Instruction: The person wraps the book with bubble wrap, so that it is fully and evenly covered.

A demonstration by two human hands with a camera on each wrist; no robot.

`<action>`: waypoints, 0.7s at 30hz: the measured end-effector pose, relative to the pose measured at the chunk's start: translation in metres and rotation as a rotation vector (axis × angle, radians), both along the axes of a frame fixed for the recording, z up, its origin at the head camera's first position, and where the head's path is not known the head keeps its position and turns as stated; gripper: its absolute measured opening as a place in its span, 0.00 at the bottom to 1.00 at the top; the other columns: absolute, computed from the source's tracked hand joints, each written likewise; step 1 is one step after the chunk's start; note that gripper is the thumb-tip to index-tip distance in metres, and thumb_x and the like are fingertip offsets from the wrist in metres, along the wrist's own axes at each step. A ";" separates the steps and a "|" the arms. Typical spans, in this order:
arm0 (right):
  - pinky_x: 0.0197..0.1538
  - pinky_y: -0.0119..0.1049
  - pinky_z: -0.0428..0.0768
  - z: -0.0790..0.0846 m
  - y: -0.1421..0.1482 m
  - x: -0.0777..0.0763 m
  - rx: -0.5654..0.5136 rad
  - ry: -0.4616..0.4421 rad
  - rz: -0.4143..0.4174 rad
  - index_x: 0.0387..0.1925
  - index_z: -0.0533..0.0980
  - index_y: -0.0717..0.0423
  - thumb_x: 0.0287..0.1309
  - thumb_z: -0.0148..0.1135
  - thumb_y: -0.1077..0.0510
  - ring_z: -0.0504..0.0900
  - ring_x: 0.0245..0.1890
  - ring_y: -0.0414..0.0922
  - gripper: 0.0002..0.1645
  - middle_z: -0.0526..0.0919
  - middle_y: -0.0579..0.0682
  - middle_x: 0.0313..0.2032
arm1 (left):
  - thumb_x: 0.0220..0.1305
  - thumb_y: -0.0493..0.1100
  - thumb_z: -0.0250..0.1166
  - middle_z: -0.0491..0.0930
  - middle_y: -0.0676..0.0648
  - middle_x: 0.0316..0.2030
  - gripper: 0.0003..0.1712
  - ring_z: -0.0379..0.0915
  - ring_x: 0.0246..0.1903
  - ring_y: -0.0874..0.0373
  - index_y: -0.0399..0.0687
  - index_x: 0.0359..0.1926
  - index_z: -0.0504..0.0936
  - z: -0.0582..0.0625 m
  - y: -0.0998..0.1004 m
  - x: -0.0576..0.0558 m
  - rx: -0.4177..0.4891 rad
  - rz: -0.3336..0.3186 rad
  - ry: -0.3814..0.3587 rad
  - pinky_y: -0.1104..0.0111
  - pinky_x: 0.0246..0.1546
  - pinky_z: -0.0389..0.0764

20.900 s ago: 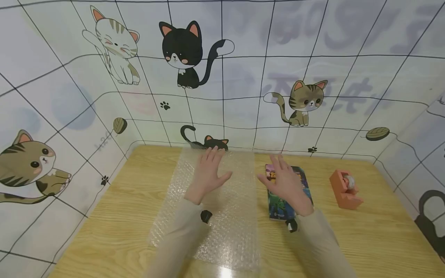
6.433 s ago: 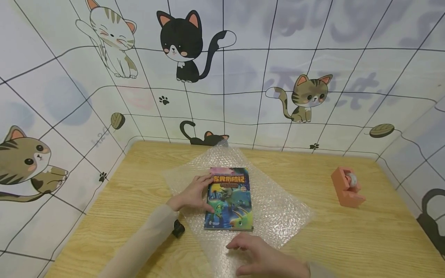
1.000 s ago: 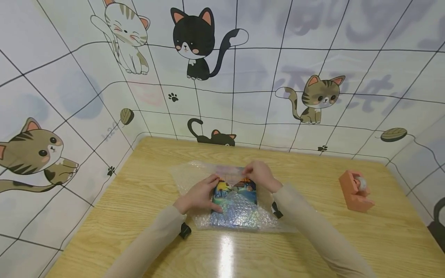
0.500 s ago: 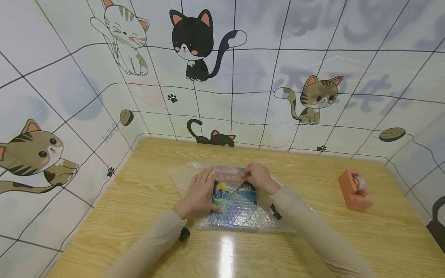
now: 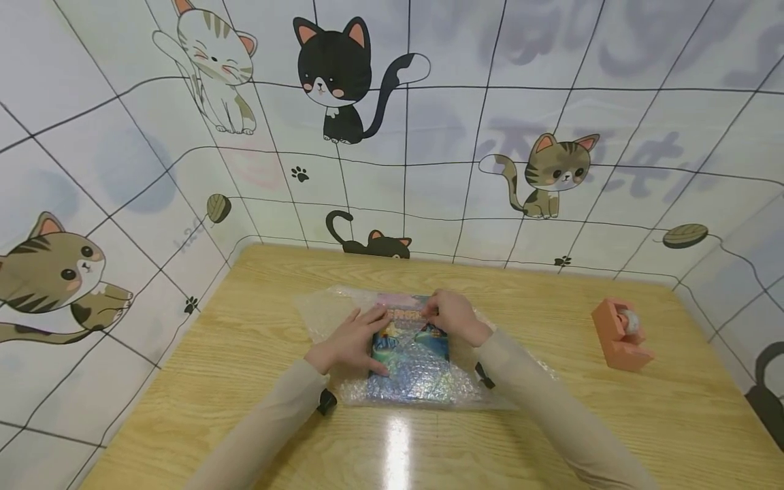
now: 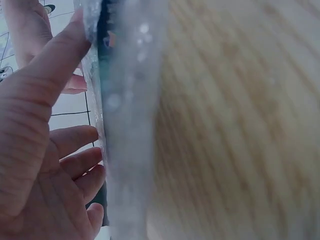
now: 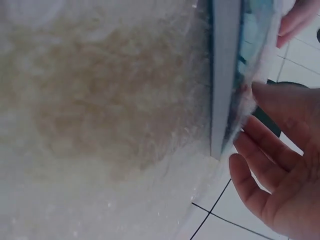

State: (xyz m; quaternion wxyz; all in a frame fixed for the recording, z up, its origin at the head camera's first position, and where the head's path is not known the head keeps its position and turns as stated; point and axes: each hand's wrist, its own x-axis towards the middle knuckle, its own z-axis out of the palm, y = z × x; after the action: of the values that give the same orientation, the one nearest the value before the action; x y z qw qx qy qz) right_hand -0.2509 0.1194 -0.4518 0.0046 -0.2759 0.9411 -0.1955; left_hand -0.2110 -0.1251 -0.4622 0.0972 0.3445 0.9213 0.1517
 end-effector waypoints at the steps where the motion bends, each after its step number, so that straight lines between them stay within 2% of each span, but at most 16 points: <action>1: 0.27 0.34 0.75 0.001 0.001 0.001 -0.016 -0.024 0.016 0.31 0.84 0.57 0.53 0.66 0.62 0.76 0.26 0.43 0.03 0.79 0.50 0.31 | 0.44 0.65 0.71 0.48 0.39 0.71 0.60 0.42 0.70 0.46 0.37 0.70 0.56 0.001 0.000 0.000 0.005 -0.002 -0.007 0.47 0.68 0.42; 3: 0.31 0.37 0.77 0.004 0.005 0.002 -0.052 -0.076 0.051 0.36 0.83 0.60 0.54 0.66 0.62 0.78 0.29 0.46 0.07 0.80 0.52 0.33 | 0.44 0.64 0.72 0.49 0.38 0.71 0.60 0.43 0.70 0.45 0.36 0.69 0.56 0.002 0.000 0.000 0.013 -0.005 -0.015 0.47 0.68 0.42; 6: 0.43 0.45 0.78 0.009 0.014 0.008 -0.102 -0.154 0.081 0.46 0.78 0.66 0.56 0.64 0.61 0.78 0.41 0.53 0.17 0.80 0.59 0.42 | 0.43 0.64 0.72 0.50 0.38 0.70 0.60 0.44 0.70 0.45 0.36 0.69 0.56 0.003 0.001 0.000 0.009 -0.006 -0.023 0.47 0.68 0.43; 10: 0.55 0.54 0.71 0.019 0.032 0.024 -0.146 -0.212 0.054 0.55 0.70 0.70 0.58 0.62 0.60 0.71 0.54 0.62 0.26 0.74 0.66 0.53 | 0.44 0.65 0.71 0.50 0.39 0.70 0.60 0.44 0.70 0.46 0.37 0.70 0.56 0.001 0.002 0.000 -0.009 -0.008 -0.024 0.47 0.68 0.43; 16: 0.53 0.58 0.72 0.035 0.067 0.050 -0.141 -0.223 0.017 0.56 0.68 0.74 0.59 0.61 0.59 0.71 0.52 0.66 0.29 0.71 0.70 0.54 | 0.43 0.64 0.72 0.51 0.39 0.70 0.59 0.45 0.70 0.46 0.37 0.69 0.57 0.001 0.001 0.000 0.007 0.002 -0.026 0.48 0.68 0.43; 21: 0.51 0.58 0.73 0.038 0.092 0.072 -0.122 -0.205 -0.036 0.55 0.68 0.75 0.56 0.63 0.59 0.73 0.50 0.66 0.29 0.72 0.71 0.53 | 0.44 0.64 0.72 0.52 0.40 0.70 0.58 0.45 0.69 0.46 0.38 0.69 0.58 0.002 0.000 0.000 0.013 0.002 -0.023 0.48 0.68 0.43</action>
State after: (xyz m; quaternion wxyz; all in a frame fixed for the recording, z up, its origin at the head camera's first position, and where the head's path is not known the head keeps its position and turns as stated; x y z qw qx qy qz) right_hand -0.1792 0.2109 -0.4135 0.0806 -0.2372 0.9268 -0.2796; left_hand -0.2109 -0.1250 -0.4607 0.1055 0.3426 0.9194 0.1618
